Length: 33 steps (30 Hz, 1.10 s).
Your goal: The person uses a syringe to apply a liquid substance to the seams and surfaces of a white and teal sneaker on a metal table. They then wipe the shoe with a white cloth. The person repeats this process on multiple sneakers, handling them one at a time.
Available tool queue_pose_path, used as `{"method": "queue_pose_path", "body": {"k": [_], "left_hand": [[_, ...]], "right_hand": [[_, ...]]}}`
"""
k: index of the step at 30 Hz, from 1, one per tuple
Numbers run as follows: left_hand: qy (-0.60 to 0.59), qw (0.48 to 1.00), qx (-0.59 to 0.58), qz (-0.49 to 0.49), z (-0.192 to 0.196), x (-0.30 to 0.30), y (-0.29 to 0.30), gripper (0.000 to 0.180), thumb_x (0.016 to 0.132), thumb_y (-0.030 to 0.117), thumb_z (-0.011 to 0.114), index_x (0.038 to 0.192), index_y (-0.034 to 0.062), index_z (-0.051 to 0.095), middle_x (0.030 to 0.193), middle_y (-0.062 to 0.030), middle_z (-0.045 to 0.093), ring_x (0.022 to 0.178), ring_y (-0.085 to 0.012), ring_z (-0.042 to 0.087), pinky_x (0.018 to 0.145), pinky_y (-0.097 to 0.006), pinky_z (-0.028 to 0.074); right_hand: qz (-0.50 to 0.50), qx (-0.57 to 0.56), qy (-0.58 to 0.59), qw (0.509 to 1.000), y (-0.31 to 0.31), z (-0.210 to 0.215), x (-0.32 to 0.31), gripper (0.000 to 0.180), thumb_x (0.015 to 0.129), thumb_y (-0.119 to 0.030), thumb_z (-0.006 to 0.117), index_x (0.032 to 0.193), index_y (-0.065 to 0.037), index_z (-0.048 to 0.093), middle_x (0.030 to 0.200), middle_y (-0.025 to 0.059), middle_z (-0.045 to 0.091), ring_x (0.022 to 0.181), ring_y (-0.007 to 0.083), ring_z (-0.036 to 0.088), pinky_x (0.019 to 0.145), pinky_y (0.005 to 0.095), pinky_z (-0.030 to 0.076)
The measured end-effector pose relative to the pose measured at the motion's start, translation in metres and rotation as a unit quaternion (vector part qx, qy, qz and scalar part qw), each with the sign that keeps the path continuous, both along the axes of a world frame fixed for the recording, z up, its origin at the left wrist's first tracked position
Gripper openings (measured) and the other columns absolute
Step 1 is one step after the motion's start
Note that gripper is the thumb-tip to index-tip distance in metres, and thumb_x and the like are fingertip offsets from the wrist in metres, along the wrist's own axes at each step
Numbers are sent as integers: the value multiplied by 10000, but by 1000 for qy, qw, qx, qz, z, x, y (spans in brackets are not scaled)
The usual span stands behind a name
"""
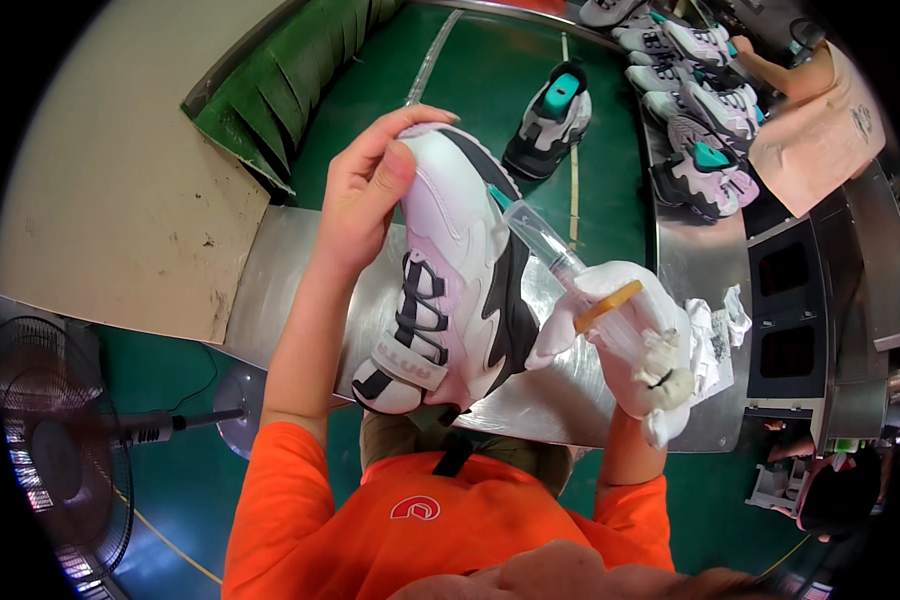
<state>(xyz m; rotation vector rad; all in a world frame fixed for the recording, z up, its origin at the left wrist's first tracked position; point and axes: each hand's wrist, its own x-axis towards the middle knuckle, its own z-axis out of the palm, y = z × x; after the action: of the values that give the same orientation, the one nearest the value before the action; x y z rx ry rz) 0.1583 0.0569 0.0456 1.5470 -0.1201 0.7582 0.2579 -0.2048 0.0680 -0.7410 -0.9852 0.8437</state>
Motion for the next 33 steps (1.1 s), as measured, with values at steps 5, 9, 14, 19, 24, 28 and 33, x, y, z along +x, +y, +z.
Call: {"method": "queue_pose_path", "body": {"k": [5,9,14,19,24,28,33], "left_hand": [[-23,992,-125,20,-23,1,13,503,1020,395,521,1307,-18,540,1111,-78,650,993,-130,614,874,-254,479],[-2,983,-180,26,-38,1,25,492,1031,382,502,1314,-20,532,1110,-72,650,998,-127,609,885,-262,477],[-7,978,-206,41,-44,6,29,472,1041,367,484,1309,-19,534,1121,-64,649,1010,-123,602,899,-263,471],[209,919,-158,295,-85,-39,40,416,1011,364,542,1211,7,615,944,-38,650,826,-95,595,675,-261,476],[586,782,109,182,-38,-154,-33,454,939,390,625,1178,4,643,596,-83,617,547,-251,610,593,-361,503],[446,741,469,178,6,-152,-61,634,852,343,711,1367,33,513,970,-202,687,880,-411,651,787,-434,522],[420,855,255,165,-17,-51,-62,939,704,388,819,1444,-5,394,1254,-207,628,1163,-347,608,994,-378,471]], "right_hand": [[-5,-51,40,998,19,-20,4,1039,495,-344,880,1297,165,459,1007,202,612,927,278,635,845,380,506],[33,-32,47,998,31,-34,11,1060,502,-380,884,1297,172,450,986,212,611,912,294,638,840,405,511],[43,-18,78,996,36,-37,16,1086,542,-457,885,1306,159,420,964,244,617,910,333,650,867,442,524],[-65,37,16,997,0,-27,20,1004,631,-488,816,1341,94,412,1067,237,591,893,319,635,851,460,536],[-119,94,-7,988,-88,-58,35,815,783,-310,667,1429,58,334,1348,312,439,897,355,637,834,537,554],[-366,-64,9,928,-110,-63,-20,740,801,-159,599,1447,58,311,1180,243,513,937,376,655,837,498,563],[-461,-205,-46,862,-63,-85,-63,809,698,103,610,1448,-68,362,1170,110,511,973,189,618,860,304,550]]}}
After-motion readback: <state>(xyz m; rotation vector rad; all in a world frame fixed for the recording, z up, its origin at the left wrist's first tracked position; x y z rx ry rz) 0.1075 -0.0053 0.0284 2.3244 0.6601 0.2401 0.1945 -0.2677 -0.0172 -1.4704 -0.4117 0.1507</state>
